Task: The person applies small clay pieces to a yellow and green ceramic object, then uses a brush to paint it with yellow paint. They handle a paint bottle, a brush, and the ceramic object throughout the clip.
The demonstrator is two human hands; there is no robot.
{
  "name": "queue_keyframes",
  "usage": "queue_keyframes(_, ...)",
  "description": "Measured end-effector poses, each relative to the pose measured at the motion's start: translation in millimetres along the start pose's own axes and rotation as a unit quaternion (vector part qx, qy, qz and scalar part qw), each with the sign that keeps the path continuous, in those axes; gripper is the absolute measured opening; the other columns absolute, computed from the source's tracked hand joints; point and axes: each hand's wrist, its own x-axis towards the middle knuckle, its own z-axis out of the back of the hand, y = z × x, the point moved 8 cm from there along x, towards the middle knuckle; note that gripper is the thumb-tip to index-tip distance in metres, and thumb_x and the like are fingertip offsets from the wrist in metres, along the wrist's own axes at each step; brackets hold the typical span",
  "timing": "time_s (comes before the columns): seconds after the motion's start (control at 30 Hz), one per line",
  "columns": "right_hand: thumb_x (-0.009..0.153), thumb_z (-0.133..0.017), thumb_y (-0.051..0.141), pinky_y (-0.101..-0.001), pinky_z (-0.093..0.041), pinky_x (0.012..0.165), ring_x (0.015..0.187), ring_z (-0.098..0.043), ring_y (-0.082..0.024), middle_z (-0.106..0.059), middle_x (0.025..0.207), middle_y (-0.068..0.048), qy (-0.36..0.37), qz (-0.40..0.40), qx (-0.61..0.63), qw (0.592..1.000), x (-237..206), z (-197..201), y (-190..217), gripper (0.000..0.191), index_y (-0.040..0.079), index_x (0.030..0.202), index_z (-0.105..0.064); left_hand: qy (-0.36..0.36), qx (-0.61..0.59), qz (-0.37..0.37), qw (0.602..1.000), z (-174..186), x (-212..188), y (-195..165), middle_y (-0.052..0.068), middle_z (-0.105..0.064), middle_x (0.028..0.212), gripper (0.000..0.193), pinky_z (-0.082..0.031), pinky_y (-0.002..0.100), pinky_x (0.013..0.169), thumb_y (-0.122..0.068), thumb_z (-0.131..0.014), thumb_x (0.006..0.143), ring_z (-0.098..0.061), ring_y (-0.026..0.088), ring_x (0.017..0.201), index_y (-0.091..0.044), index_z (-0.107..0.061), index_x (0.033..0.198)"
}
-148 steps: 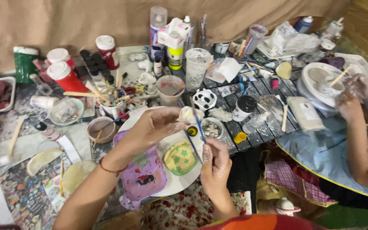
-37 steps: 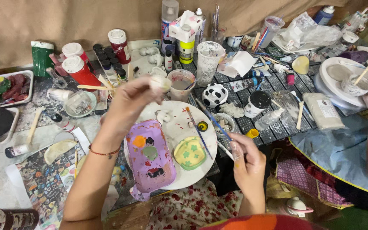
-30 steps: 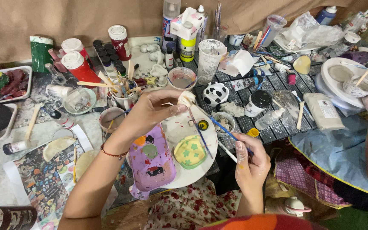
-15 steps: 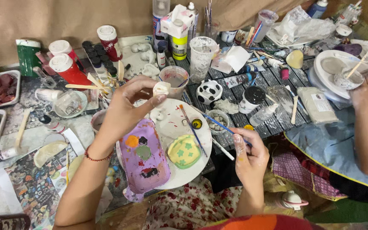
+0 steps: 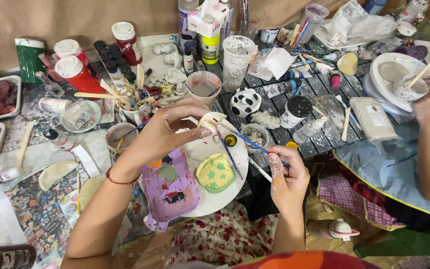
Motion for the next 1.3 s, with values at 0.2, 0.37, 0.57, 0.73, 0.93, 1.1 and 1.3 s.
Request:
queue_keyframes(0.2, 0.102, -0.065, 0.004, -0.014, -0.032, 0.06, 0.071, -0.044, 0.004, -0.063, 0.086, 0.007, -0.006, 0.003, -0.016, 1.0, -2, 3, 5, 0.01, 0.002, 0.112, -0.068, 0.013, -0.006, 0.015, 1.0, 0, -2, 0, 0.001, -0.061, 0.125, 0.028, -0.054, 0.025, 0.091, -0.005, -0.072, 0.097, -0.062, 0.009, 0.111, -0.005, -0.07, 0.124)
queue_keyframes(0.37, 0.102, -0.065, 0.003, -0.0143, -0.031, 0.061, 0.071, -0.042, 0.003, -0.062, 0.086, 0.007, -0.023, 0.04, -0.063, 0.997, -2, 9, 21, 0.011, 0.002, 0.113, -0.068, -0.012, -0.007, 0.003, 1.0, 6, 2, -8, 0.001, -0.06, 0.126, 0.031, -0.056, 0.024, 0.09, -0.006, -0.071, 0.096, -0.062, 0.008, 0.112, -0.006, -0.068, 0.127)
queue_keyframes(0.57, 0.105, -0.063, 0.001, -0.0143, -0.037, 0.071, 0.083, -0.051, 0.002, -0.068, 0.101, 0.004, -0.041, 0.066, -0.071, 0.994, 3, 9, 18, 0.009, 0.0, 0.114, -0.065, -0.128, 0.274, -0.079, 0.95, 52, -6, -39, 0.007, -0.07, 0.114, 0.026, -0.057, 0.027, 0.076, -0.007, -0.076, 0.095, -0.069, 0.013, 0.092, -0.007, -0.069, 0.12)
queue_keyframes(0.73, 0.105, -0.066, 0.0, -0.015, -0.036, 0.07, 0.081, -0.05, 0.0, -0.068, 0.099, -0.001, -0.029, 0.034, -0.088, 0.995, 3, -6, -1, 0.01, -0.001, 0.116, -0.067, -0.198, 0.384, -0.041, 0.901, 91, -14, -25, 0.008, -0.072, 0.093, 0.026, -0.054, 0.032, 0.067, -0.014, -0.082, 0.09, -0.069, 0.019, 0.076, -0.009, -0.069, 0.111)
queue_keyframes(0.93, 0.105, -0.064, -0.001, -0.0143, -0.04, 0.073, 0.088, -0.057, -0.001, -0.071, 0.107, -0.002, -0.018, 0.051, -0.085, 0.995, 3, -18, -2, 0.011, -0.001, 0.117, -0.064, -0.195, 0.449, -0.048, 0.871, 92, 3, 36, 0.008, -0.071, 0.089, 0.029, -0.054, 0.041, 0.071, -0.015, -0.083, 0.082, -0.068, 0.028, 0.083, -0.01, -0.069, 0.106)
queue_keyframes(1.1, 0.105, -0.063, -0.001, -0.0142, -0.044, 0.075, 0.092, -0.061, -0.001, -0.072, 0.108, -0.002, -0.019, 0.053, -0.086, 0.995, 4, -17, 0, 0.012, 0.0, 0.117, -0.063, -0.176, 0.577, -0.121, 0.789, 81, 13, 70, 0.005, -0.07, 0.105, 0.019, -0.052, 0.042, 0.094, -0.014, -0.08, 0.079, -0.06, 0.03, 0.104, -0.013, -0.075, 0.097)
queue_keyframes(1.3, 0.106, -0.064, 0.001, -0.0154, -0.047, 0.082, 0.095, -0.061, -0.002, -0.07, 0.108, -0.003, -0.01, 0.079, -0.081, 0.994, 4, -18, 5, 0.011, -0.002, 0.117, -0.063, -0.18, 0.628, -0.096, 0.751, 81, 13, 80, 0.01, -0.064, 0.125, 0.027, -0.049, 0.043, 0.096, -0.014, -0.079, 0.073, -0.055, 0.031, 0.117, -0.006, -0.075, 0.098)
